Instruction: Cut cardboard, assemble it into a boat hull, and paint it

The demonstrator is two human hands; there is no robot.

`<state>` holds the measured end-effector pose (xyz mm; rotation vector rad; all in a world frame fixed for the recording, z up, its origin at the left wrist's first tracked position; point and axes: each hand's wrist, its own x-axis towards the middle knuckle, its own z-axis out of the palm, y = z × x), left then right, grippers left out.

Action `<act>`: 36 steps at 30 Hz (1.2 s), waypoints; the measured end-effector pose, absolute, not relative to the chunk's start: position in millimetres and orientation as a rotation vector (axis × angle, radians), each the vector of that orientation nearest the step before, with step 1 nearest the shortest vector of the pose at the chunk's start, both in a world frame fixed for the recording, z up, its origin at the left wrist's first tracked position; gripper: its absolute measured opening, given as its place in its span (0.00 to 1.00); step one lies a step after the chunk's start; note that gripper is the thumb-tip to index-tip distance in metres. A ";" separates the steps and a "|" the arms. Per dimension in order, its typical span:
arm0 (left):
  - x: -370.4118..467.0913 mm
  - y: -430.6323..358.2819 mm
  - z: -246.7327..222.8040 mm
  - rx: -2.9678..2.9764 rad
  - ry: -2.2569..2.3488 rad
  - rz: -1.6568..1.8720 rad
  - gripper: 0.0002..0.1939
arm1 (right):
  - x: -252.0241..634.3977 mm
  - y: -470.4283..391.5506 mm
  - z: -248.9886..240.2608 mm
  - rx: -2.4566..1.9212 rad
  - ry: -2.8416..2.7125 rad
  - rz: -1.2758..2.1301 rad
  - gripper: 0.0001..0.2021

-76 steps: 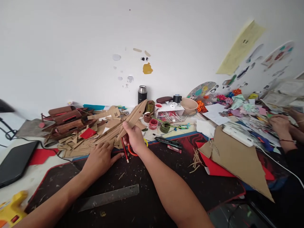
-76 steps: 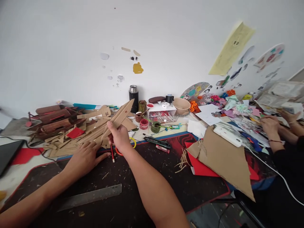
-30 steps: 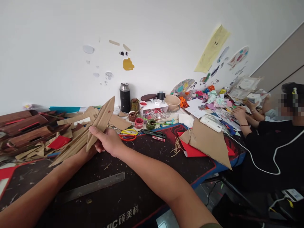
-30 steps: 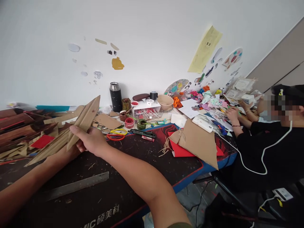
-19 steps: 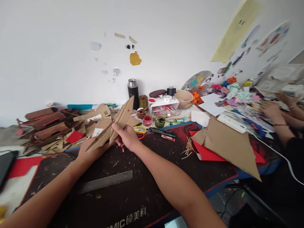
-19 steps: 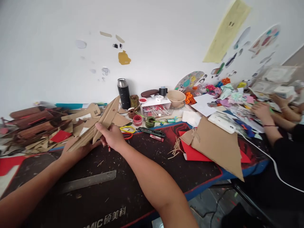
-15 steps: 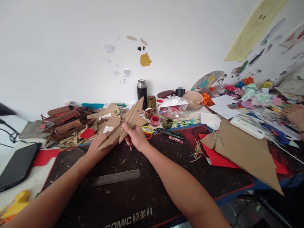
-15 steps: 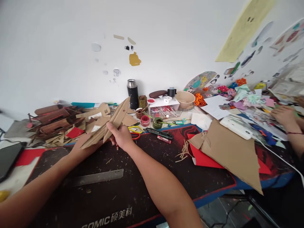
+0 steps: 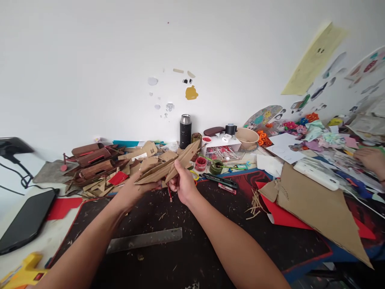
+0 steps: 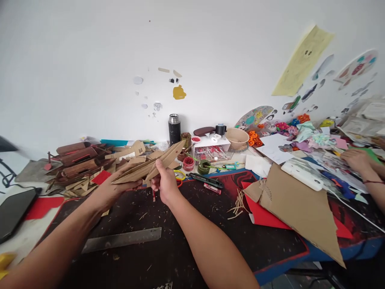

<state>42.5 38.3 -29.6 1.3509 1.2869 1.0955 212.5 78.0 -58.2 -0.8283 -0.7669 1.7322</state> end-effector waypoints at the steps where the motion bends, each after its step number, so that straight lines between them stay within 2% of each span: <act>1: 50.4 37.4 -26.8 1.290 1.180 1.128 0.36 | 213.3 78.9 -57.2 -0.832 -0.733 1.729 0.31; 3: 63.2 37.2 -24.8 1.179 1.022 1.181 0.29 | 214.5 80.1 -55.9 -0.827 -0.696 1.717 0.31; 5: 71.5 38.8 -27.2 1.038 0.953 1.281 0.27 | 215.0 80.2 -55.2 -0.806 -0.692 1.705 0.31; 13: 84.1 46.0 -33.9 0.526 0.903 1.586 0.28 | 209.7 74.1 -60.5 -0.779 -0.860 1.692 0.31; 24: 52.0 67.3 -37.0 0.559 0.967 1.856 0.20 | 210.7 71.0 -64.8 -0.890 -1.130 1.632 0.32; 31: 31.8 75.1 -30.7 0.328 1.023 1.899 0.03 | 214.6 70.4 -62.3 -0.969 -1.282 1.524 0.34; 36: 26.0 74.9 -25.5 0.316 1.037 1.867 0.09 | 213.8 67.7 -68.9 -1.013 -1.428 1.498 0.32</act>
